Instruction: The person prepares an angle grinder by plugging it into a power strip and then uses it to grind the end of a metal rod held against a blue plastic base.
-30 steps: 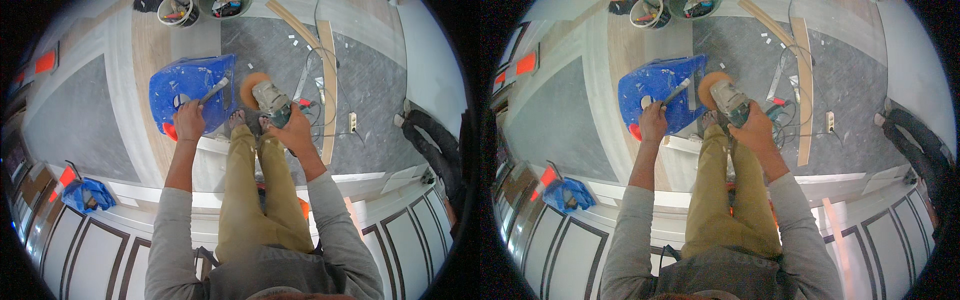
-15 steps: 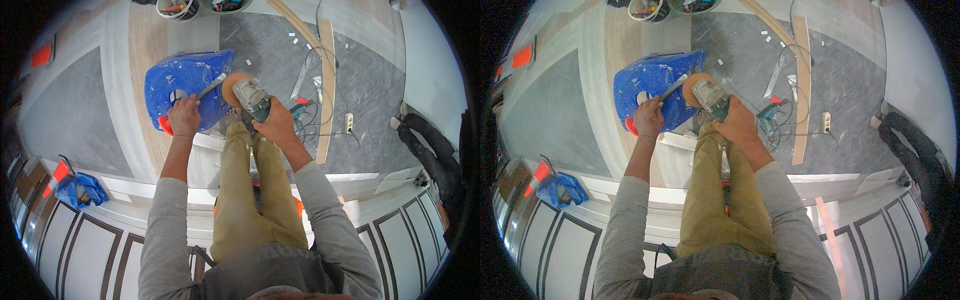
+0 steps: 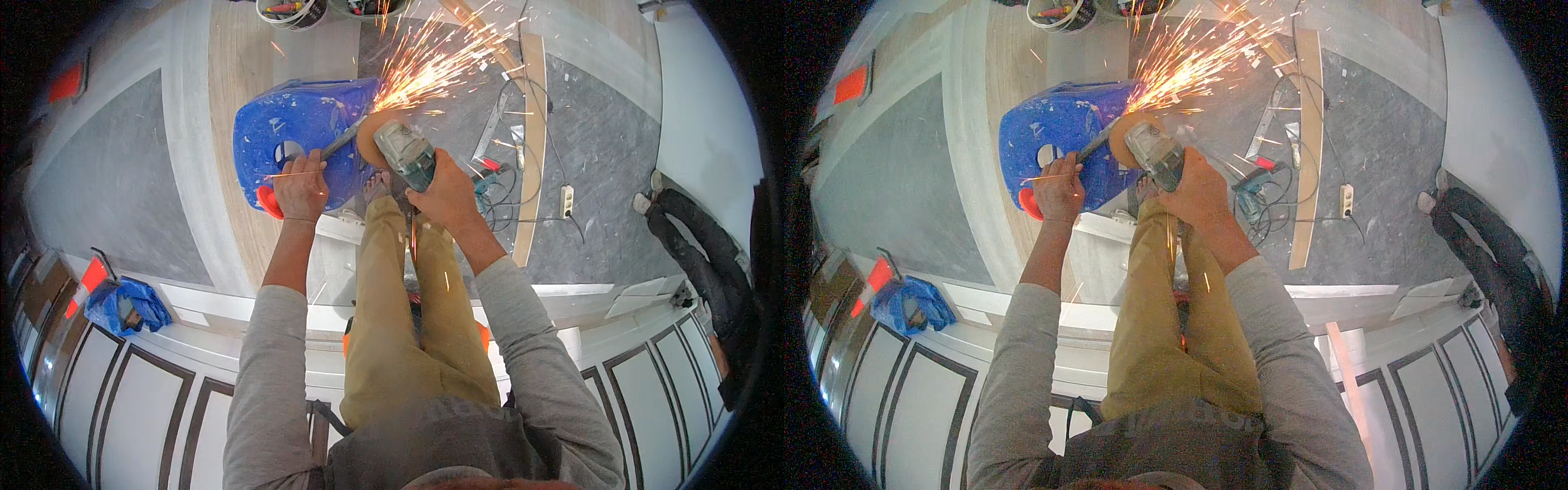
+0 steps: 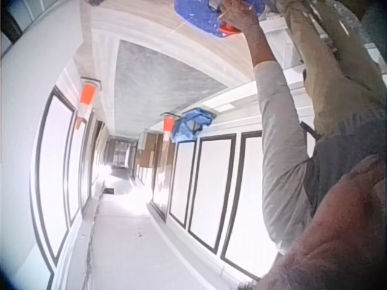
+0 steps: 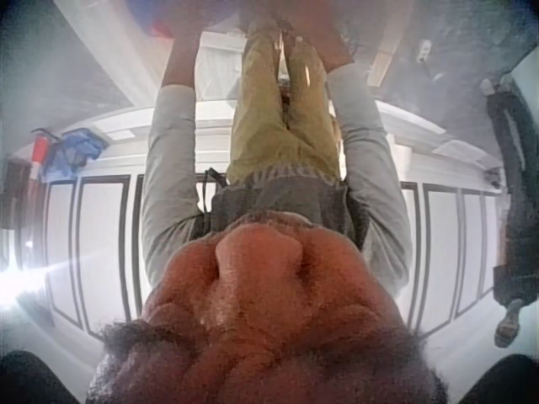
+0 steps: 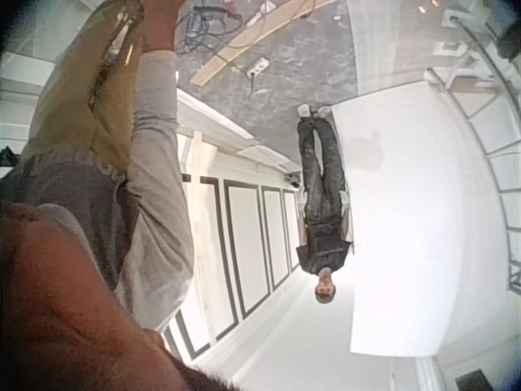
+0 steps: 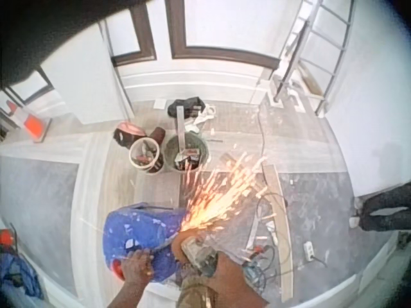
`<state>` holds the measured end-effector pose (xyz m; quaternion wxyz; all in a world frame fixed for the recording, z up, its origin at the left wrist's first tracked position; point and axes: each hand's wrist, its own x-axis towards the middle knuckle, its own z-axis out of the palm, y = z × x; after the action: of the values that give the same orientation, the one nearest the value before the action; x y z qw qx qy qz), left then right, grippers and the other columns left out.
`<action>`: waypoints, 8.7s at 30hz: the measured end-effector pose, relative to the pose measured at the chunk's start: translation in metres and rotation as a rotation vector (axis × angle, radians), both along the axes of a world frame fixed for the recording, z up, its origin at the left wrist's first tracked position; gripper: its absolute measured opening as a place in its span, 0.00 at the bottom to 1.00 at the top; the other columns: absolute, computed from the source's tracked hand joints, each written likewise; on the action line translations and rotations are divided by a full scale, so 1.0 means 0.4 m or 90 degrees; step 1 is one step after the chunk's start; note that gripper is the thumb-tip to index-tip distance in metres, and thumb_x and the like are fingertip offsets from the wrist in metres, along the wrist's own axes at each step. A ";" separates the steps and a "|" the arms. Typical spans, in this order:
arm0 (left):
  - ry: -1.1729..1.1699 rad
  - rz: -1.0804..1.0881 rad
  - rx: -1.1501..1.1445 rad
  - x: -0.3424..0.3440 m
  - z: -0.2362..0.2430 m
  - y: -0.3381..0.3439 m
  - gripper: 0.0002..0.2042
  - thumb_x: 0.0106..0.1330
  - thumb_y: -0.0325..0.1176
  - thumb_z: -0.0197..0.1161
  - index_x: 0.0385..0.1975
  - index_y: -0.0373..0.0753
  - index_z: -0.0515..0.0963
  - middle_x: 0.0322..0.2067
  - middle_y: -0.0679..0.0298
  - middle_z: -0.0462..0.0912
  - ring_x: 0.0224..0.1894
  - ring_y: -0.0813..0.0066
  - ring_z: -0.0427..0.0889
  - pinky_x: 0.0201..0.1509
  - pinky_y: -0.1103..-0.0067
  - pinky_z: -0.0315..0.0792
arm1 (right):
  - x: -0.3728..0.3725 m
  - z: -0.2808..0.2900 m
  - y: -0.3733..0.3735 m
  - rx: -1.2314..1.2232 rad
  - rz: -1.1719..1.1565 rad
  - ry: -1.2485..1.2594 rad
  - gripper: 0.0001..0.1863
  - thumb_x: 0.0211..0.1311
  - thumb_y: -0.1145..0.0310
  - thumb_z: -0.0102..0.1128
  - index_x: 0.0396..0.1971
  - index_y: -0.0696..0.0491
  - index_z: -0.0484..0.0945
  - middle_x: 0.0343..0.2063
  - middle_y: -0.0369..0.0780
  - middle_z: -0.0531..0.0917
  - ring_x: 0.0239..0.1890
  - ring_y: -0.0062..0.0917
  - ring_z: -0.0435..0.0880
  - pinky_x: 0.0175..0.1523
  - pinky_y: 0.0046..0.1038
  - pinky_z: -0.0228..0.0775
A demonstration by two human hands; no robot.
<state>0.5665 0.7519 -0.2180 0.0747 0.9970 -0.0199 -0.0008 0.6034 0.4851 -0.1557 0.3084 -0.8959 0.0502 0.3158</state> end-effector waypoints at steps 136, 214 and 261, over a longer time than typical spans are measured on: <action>0.331 0.118 -0.254 0.058 0.064 0.051 0.08 0.65 0.36 0.60 0.41 0.42 0.78 0.37 0.53 0.85 0.42 0.50 0.83 0.43 0.62 0.75 | -0.083 0.022 -0.094 0.013 -0.127 0.015 0.41 0.37 0.60 0.76 0.52 0.63 0.69 0.43 0.56 0.81 0.48 0.49 0.81 0.53 0.41 0.72; 0.318 0.026 -0.232 0.072 0.052 0.082 0.07 0.66 0.39 0.57 0.38 0.45 0.75 0.34 0.55 0.84 0.37 0.49 0.83 0.39 0.60 0.76 | -0.094 -0.038 0.054 -0.009 -0.022 -0.086 0.39 0.40 0.63 0.75 0.53 0.59 0.67 0.41 0.51 0.80 0.43 0.48 0.81 0.45 0.42 0.75; 0.323 0.035 -0.211 0.071 0.056 0.075 0.07 0.67 0.39 0.56 0.41 0.47 0.75 0.32 0.56 0.85 0.36 0.50 0.84 0.39 0.60 0.76 | -0.107 -0.069 0.036 -0.038 -0.041 -0.142 0.41 0.39 0.65 0.76 0.55 0.59 0.65 0.44 0.51 0.78 0.47 0.47 0.80 0.50 0.42 0.74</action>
<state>0.5948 0.7818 -0.1957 0.2393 0.9394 0.0264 -0.2441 0.5608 0.4994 -0.1834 0.2955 -0.9320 0.0534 0.2028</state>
